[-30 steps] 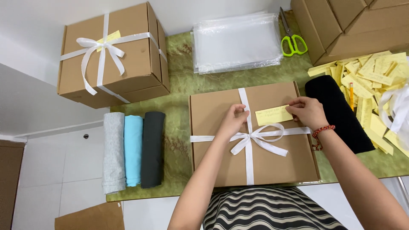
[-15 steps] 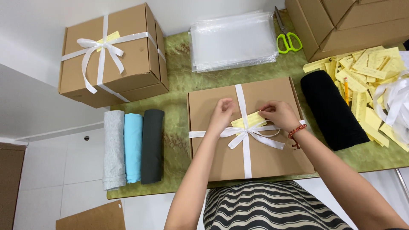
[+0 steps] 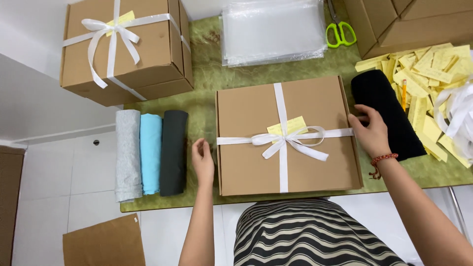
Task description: Pack rolled clothing items into cardboard boxes and attach notes.
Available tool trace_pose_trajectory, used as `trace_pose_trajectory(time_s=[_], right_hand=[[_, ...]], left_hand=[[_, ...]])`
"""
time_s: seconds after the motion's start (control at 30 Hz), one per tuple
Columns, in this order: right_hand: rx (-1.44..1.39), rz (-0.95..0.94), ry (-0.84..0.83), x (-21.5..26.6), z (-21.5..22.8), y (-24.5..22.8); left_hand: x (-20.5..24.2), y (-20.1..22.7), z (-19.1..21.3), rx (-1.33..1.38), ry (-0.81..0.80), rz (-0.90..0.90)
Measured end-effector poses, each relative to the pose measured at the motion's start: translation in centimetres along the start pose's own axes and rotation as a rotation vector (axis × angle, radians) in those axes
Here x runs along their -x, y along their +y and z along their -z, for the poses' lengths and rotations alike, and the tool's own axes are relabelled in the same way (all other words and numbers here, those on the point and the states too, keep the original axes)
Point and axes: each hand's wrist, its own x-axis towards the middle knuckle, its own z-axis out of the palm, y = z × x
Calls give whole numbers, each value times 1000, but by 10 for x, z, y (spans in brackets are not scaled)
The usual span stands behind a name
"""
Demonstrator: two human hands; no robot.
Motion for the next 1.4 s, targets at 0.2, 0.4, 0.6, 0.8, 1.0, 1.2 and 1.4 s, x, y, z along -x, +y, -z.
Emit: trace_pose_trajectory(time_s=[0.2,0.4,0.6,0.8,1.0,1.2,1.4], right_hand=[[-224,-424,-142,55,-8,26],[-472,-587,-103,106,-14,25],[-709,-650,-124,106,-4,26],[-710,-622,-202,89,13,31],[-769,-480,-203,75,6,72],[-820,-329,-342,42,18,14],[-803,-254,-396,-40,15,-35]], left_hand=[[10,-24,0,93,-216,183],[22,-34,3,199,-205,248],[12,-42,-1,423,-303,416],[39,31,-4,301,-369,536],[58,62,6,325,-330,475],[53,99,26,510,-266,458],[13,151,71,728,-230,261]])
